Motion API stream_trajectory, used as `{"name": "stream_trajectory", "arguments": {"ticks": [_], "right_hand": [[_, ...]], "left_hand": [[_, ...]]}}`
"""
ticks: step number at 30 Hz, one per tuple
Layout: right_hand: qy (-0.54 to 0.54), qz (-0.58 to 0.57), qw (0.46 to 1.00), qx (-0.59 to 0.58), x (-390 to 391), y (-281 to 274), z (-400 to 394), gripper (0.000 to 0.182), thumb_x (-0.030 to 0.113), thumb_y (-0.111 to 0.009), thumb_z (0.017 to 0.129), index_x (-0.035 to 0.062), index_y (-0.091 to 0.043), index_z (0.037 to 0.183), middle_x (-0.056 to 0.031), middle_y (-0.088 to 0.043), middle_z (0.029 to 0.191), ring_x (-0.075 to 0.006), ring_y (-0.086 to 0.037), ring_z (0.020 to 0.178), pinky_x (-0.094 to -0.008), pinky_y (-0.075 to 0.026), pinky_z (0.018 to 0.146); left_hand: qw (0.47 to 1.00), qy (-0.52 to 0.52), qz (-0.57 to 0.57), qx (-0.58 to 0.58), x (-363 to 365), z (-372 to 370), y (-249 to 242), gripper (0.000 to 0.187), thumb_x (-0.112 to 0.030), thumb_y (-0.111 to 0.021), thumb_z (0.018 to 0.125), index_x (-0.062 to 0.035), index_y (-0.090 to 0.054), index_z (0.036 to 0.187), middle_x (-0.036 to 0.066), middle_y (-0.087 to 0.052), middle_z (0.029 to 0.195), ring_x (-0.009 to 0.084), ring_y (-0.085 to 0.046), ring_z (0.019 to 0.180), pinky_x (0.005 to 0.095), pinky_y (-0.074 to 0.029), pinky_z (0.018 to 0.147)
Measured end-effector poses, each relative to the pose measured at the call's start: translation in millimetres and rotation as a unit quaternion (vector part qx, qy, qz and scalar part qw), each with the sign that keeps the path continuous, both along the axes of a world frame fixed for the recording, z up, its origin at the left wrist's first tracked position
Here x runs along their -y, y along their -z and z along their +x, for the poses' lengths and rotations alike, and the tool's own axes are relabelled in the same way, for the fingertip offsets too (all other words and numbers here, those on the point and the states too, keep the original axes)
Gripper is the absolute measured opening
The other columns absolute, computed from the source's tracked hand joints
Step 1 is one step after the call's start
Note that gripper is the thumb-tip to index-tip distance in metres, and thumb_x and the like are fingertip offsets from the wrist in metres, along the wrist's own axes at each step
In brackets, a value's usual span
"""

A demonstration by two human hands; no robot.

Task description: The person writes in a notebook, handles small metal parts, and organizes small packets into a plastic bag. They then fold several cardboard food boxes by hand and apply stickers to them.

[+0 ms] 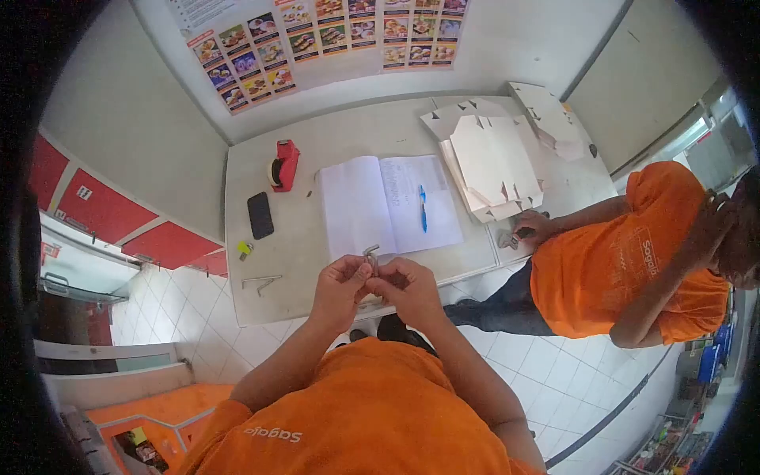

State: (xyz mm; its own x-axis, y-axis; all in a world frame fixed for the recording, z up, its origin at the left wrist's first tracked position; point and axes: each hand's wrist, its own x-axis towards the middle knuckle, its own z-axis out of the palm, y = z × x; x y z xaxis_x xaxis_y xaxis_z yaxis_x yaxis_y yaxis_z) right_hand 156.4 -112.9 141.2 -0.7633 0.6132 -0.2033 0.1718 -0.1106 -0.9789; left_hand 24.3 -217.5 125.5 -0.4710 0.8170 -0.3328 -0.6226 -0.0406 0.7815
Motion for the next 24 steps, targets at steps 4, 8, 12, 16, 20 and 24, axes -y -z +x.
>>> {"name": "stream_trajectory", "arguments": {"ticks": [4,8,12,16,20,24], "right_hand": [[0.001,-0.145,0.987,-0.067,-6.3,22.0,-9.3,0.013,0.011,-0.074,0.093,-0.0013,-0.071,0.095,-0.0051,-0.070,0.086,-0.0099,-0.064,0.076,-0.0265,-0.057,0.068],[-0.081,-0.162,0.982,0.054,-7.2,102.6,-45.5,0.016,0.014,-0.073,0.095,-0.0011,-0.071,0.096,-0.0071,-0.071,0.081,-0.0138,-0.066,0.070,-0.0282,-0.056,0.063],[-0.220,-0.100,0.956,0.166,22.3,157.6,-106.4,0.017,0.014,-0.074,0.093,-0.0024,-0.072,0.096,-0.0075,-0.071,0.080,-0.0157,-0.067,0.069,-0.0291,-0.058,0.066],[-0.175,0.045,0.975,0.126,46.9,197.7,-150.6,0.028,0.013,-0.076,0.090,-0.0079,-0.068,0.106,-0.0119,-0.072,0.093,-0.0198,-0.069,0.080,-0.0297,-0.058,0.074],[-0.156,0.123,0.976,0.094,42.2,191.4,-136.9,0.042,0.021,-0.080,0.084,-0.0031,-0.068,0.116,-0.0160,-0.075,0.105,-0.0264,-0.073,0.092,-0.0356,-0.057,0.085],[-0.165,0.108,0.976,0.089,32.0,198.9,-116.2,0.040,0.022,-0.079,0.085,-0.0028,-0.069,0.115,-0.0170,-0.073,0.109,-0.0262,-0.073,0.094,-0.0358,-0.057,0.085]], "left_hand": [[0.999,-0.035,0.014,0.019,12.8,-23.0,24.5,0.008,-0.009,-0.065,0.099,-0.0020,-0.066,0.104,0.006,-0.069,0.096,0.0157,-0.067,0.086,0.0302,-0.058,0.076],[0.932,-0.122,-0.207,-0.272,43.1,-82.8,118.0,0.017,-0.013,-0.068,0.096,0.0034,-0.071,0.099,0.010,-0.072,0.088,0.0163,-0.068,0.075,0.0334,-0.059,0.069],[0.853,-0.106,-0.294,-0.418,67.1,-125.6,165.7,0.017,-0.011,-0.070,0.091,0.0052,-0.072,0.095,0.015,-0.074,0.084,0.0189,-0.069,0.067,0.0330,-0.057,0.066],[0.779,-0.123,-0.252,-0.561,93.8,-149.5,177.2,0.015,-0.011,-0.073,0.088,0.0013,-0.074,0.097,0.014,-0.074,0.090,0.0253,-0.071,0.074,0.0351,-0.056,0.068],[0.656,-0.126,-0.314,-0.675,154.3,-174.8,144.8,0.036,-0.020,-0.082,0.078,-0.0058,-0.072,0.109,0.009,-0.069,0.108,0.0272,-0.064,0.102,0.0442,-0.048,0.090],[0.639,0.017,-0.364,-0.678,182.5,-192.5,144.7,0.035,-0.013,-0.077,0.078,-0.0079,-0.068,0.112,0.010,-0.065,0.109,0.0286,-0.059,0.112,0.0528,-0.041,0.099]]}}
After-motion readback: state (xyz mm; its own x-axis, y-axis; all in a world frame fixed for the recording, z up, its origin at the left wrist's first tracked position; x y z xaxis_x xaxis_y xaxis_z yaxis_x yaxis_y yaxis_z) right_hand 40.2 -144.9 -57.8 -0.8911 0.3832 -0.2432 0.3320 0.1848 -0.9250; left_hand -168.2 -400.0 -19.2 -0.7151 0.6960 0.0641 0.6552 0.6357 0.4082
